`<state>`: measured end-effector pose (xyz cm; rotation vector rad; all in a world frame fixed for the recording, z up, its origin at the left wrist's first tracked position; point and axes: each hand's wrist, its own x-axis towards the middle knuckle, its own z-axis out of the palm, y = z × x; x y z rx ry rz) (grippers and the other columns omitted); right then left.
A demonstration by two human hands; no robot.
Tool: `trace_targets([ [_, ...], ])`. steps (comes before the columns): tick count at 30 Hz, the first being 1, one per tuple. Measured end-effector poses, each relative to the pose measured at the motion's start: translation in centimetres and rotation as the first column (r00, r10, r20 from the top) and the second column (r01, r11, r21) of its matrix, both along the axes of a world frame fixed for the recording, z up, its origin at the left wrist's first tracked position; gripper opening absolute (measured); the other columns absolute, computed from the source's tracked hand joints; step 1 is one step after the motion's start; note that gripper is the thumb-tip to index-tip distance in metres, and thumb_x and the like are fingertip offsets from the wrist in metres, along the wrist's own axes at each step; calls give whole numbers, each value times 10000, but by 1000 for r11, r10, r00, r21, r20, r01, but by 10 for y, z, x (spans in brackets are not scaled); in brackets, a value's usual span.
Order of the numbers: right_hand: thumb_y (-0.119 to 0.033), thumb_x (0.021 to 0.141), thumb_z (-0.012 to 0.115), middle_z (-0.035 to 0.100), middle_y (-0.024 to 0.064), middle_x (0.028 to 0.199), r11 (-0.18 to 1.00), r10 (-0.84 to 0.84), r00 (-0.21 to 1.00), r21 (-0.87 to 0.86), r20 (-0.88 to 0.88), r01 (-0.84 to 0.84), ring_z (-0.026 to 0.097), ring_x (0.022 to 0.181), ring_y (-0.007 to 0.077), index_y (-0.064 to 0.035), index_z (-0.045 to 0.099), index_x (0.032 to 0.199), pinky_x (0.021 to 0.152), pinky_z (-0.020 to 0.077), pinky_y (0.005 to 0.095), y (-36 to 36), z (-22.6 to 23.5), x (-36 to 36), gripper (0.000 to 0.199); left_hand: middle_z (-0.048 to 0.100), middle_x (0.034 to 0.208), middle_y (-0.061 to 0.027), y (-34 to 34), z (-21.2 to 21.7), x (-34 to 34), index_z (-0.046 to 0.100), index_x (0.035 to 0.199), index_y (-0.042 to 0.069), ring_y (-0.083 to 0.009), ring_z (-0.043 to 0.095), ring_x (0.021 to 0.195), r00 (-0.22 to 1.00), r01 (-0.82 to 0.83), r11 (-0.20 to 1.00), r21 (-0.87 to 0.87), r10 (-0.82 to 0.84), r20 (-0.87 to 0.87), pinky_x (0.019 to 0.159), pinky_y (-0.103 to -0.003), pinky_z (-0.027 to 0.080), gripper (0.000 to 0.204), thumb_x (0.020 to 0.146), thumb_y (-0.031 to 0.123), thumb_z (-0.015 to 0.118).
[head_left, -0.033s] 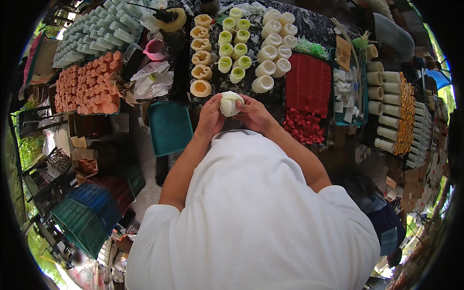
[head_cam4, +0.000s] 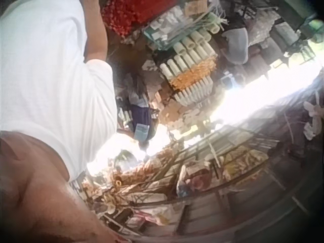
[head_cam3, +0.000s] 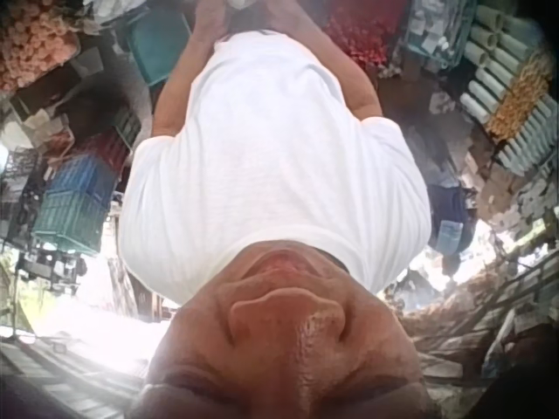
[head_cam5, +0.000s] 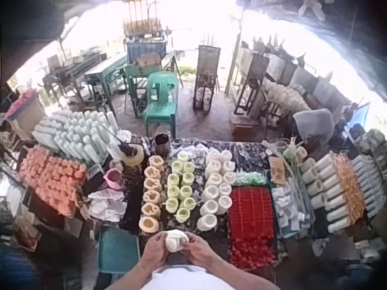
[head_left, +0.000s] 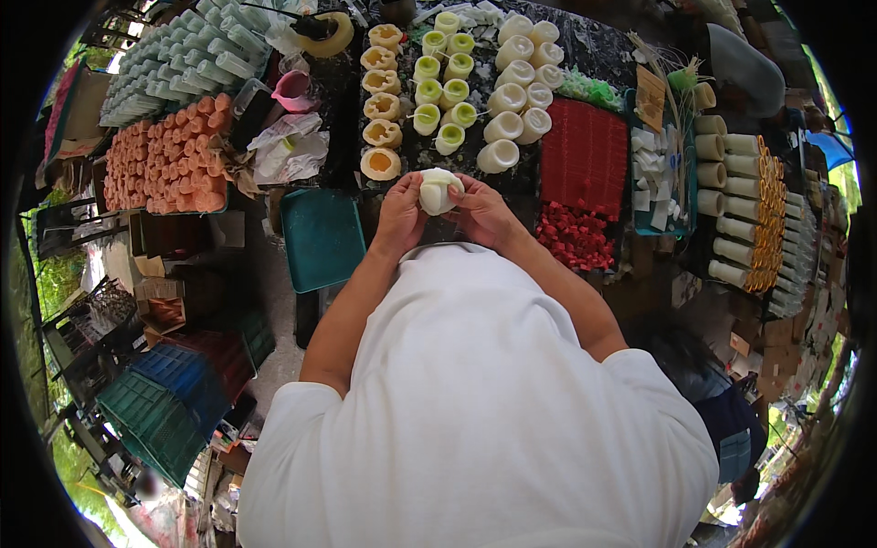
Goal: The person assembles small cylindrical candle components by hand, stacking them into larger units. They then walk to a blue tub, dip one assembled unit into water, and return to continue stacking additional units on the table.
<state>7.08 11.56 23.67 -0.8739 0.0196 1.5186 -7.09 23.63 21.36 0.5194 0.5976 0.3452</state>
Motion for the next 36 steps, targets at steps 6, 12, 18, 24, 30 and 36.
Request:
trace_targets([
  [6,-192,976,741,708,33,1171,977,-205,968,94,142,193,672,1055,125,-65,619,1242,926,531,299,5,11,4,319,730,1143,-104,-11,26,-8,687,1242,-12,-186,709,992,985,-26,953,303,75,-153,800,-331,628,290,1033,186,656],
  [12,-144,974,737,686,52,1217,961,-178,984,221,26,168,662,1114,148,-51,590,1287,1009,521,331,-10,8,2,358,717,1200,-131,-16,42,-10,662,1292,-31,-200,706,1068,996,12,938,346,21,-91,881,-352,635,331,985,85,704],
  [18,-120,970,738,684,57,1225,922,-304,951,268,52,279,659,1127,155,-43,587,1305,1010,524,315,-6,15,-7,375,700,1245,-153,-15,44,-4,623,1343,-44,-204,707,1071,999,-38,922,384,47,-15,913,-346,622,366,987,26,671],
  [24,-121,1003,693,706,89,1156,955,-268,611,125,744,267,663,1056,160,1,586,1339,924,524,276,3,23,-16,373,694,1225,-151,-8,45,16,611,1317,-41,-206,709,1049,974,-56,902,429,143,-174,886,-321,613,301,1023,18,584],
  [30,-112,1066,574,699,109,1179,939,-173,296,67,939,336,652,1058,163,24,582,1349,937,517,289,9,49,-17,315,679,1160,-116,-2,49,39,598,1209,-5,-204,687,1053,983,-182,977,-111,177,-53,949,-342,581,182,1036,35,559],
  [36,-200,1110,483,668,79,1213,957,-213,876,-90,432,277,668,1057,166,-60,570,1339,900,596,358,-6,-11,-7,282,684,1095,-82,-1,42,32,607,1187,3,-145,661,962,974,-145,940,309,191,-123,870,-311,563,166,1068,103,551],
])
